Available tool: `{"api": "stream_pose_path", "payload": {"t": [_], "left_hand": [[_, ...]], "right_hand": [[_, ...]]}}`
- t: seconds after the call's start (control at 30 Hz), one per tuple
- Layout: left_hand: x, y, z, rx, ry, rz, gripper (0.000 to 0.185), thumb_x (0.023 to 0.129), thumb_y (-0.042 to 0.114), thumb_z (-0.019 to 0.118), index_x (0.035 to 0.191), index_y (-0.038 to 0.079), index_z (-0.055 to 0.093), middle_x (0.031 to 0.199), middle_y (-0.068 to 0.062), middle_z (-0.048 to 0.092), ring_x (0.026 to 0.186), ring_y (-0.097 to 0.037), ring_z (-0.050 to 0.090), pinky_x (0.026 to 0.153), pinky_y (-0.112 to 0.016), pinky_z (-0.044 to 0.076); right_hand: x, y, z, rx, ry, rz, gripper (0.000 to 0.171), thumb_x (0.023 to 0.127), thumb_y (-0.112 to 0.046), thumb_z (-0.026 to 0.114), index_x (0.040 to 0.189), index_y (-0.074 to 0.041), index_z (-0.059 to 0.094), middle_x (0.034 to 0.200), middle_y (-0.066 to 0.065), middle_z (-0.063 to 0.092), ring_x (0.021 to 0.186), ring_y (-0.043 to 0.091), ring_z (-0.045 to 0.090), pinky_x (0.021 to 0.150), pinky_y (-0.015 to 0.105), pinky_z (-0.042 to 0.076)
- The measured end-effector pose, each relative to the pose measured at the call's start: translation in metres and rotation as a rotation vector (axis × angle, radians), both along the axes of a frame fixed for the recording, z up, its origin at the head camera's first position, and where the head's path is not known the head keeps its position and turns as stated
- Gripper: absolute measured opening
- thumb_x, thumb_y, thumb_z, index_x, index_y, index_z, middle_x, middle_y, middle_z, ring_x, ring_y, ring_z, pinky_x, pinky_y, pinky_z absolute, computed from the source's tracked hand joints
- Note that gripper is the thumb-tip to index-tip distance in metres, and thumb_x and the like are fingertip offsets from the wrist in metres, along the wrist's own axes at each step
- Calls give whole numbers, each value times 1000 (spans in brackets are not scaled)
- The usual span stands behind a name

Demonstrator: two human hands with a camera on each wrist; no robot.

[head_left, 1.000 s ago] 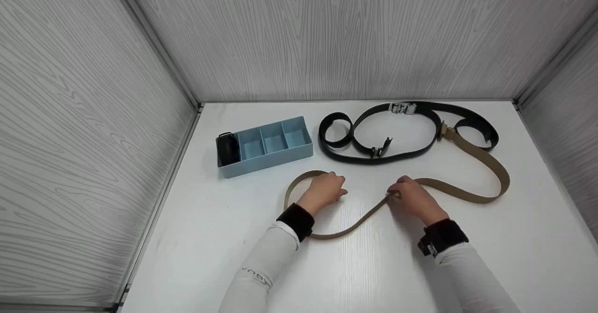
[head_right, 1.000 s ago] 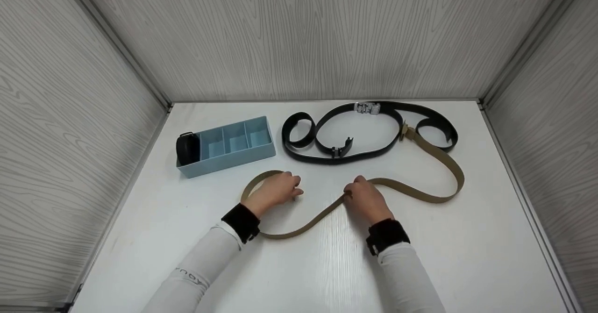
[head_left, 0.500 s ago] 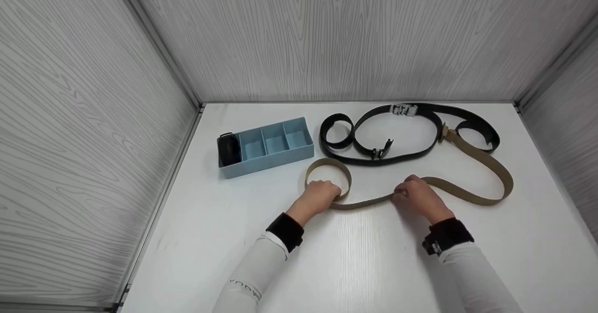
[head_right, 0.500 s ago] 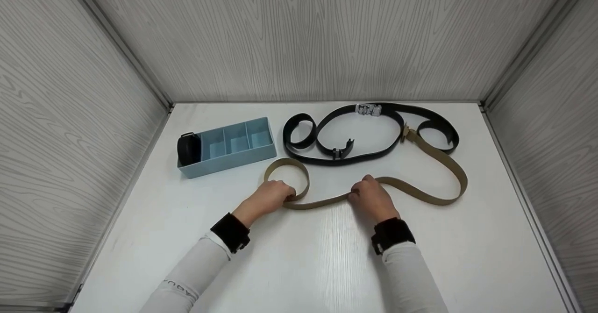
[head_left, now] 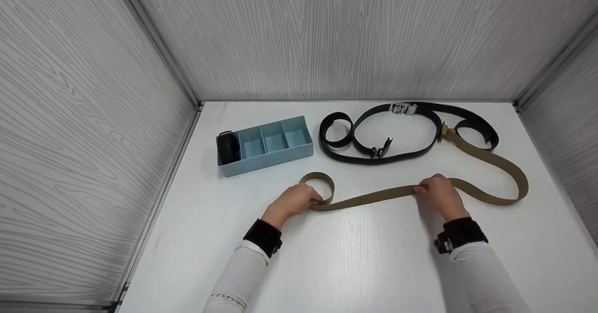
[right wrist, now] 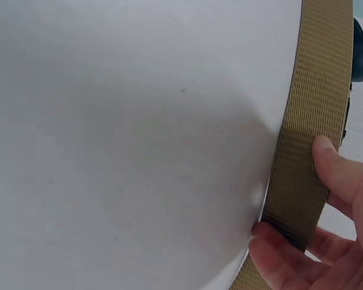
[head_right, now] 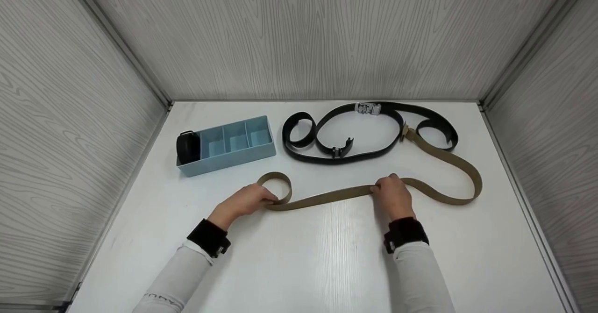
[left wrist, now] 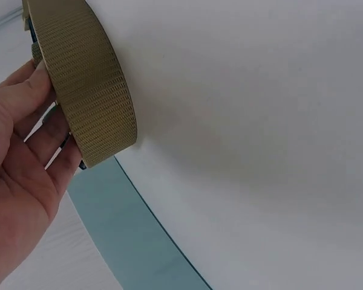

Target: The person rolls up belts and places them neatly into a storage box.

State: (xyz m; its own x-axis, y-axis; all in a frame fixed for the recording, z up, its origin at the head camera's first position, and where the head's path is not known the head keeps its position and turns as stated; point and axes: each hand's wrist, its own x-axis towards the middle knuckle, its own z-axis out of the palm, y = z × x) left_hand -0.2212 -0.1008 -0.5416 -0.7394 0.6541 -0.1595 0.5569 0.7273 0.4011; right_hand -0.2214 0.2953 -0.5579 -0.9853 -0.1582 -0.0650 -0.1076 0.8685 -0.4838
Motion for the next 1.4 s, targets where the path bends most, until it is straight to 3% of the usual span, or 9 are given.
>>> {"api": "stream_pose_path", "payload": {"t": [0.1, 0.3, 0.5, 0.63, 0.8, 0.93, 1.1, 1.23, 1.4], "left_hand": [[5, 1, -4, 24, -26, -33, 15, 96, 10, 61, 96, 12, 76, 90, 2, 71, 81, -10, 61, 80, -30, 50], [11, 3, -13, 77, -87, -43, 18, 99, 8, 54, 102, 9, 72, 98, 0, 70, 92, -13, 62, 87, -31, 48], [9, 2, -17, 174, -123, 14, 34, 99, 4, 49, 132, 10, 56, 98, -4, 69, 85, -14, 62, 80, -31, 49], [10, 4, -19, 187, -87, -4, 53, 96, -3, 48, 145, 17, 46, 117, -3, 66, 103, -11, 61, 89, -28, 47], [12, 8, -18, 145, 20, -73, 42, 95, -4, 50, 129, 15, 65, 127, 0, 62, 120, -14, 55, 99, -28, 42], [12, 10, -17, 118, 76, -79, 26, 96, 10, 55, 115, 12, 73, 118, 2, 65, 111, -13, 60, 93, -28, 46], [11, 12, -17, 85, 101, -104, 17, 93, 30, 67, 98, 15, 72, 93, 6, 62, 80, -9, 54, 74, -26, 45], [11, 14, -17, 40, 147, -134, 12, 88, 24, 72, 83, 16, 66, 80, 8, 56, 68, -9, 45, 65, -27, 40], [14, 19, -16, -11, 219, -125, 13, 87, 15, 70, 74, 16, 67, 74, 8, 59, 63, -9, 48, 62, -28, 43]], "right_hand": [[-1, -1, -2, 5, 27, -37, 16, 92, -10, 66, 90, 4, 74, 90, 20, 59, 87, 37, 58, 77, 51, 48], [-4, -5, -5, 9, 71, -75, 16, 91, -11, 68, 90, 4, 74, 88, 21, 60, 88, 38, 58, 75, 52, 48], [-5, -5, -5, 8, 69, -96, 15, 90, -10, 69, 89, 4, 74, 88, 21, 59, 88, 38, 58, 75, 51, 48], [-6, -4, -4, 3, 64, -97, 15, 91, -10, 68, 90, 4, 74, 89, 21, 59, 89, 39, 58, 75, 51, 48], [-7, -4, -4, 2, 49, -92, 17, 91, -11, 68, 91, 5, 74, 90, 22, 61, 90, 39, 58, 77, 50, 48], [-8, -4, -3, 2, 43, -93, 18, 91, -11, 68, 92, 5, 74, 90, 22, 61, 91, 39, 58, 77, 49, 48], [-8, -5, -2, 6, 57, -96, 17, 90, -11, 69, 92, 5, 74, 89, 21, 61, 90, 39, 58, 77, 50, 48], [-7, -6, -3, 3, 57, -94, 17, 90, -11, 69, 92, 5, 74, 89, 21, 61, 89, 38, 58, 77, 50, 48], [-4, -7, -1, 23, 42, -98, 17, 92, -11, 67, 94, 4, 74, 92, 22, 60, 90, 38, 60, 75, 51, 49]]}}
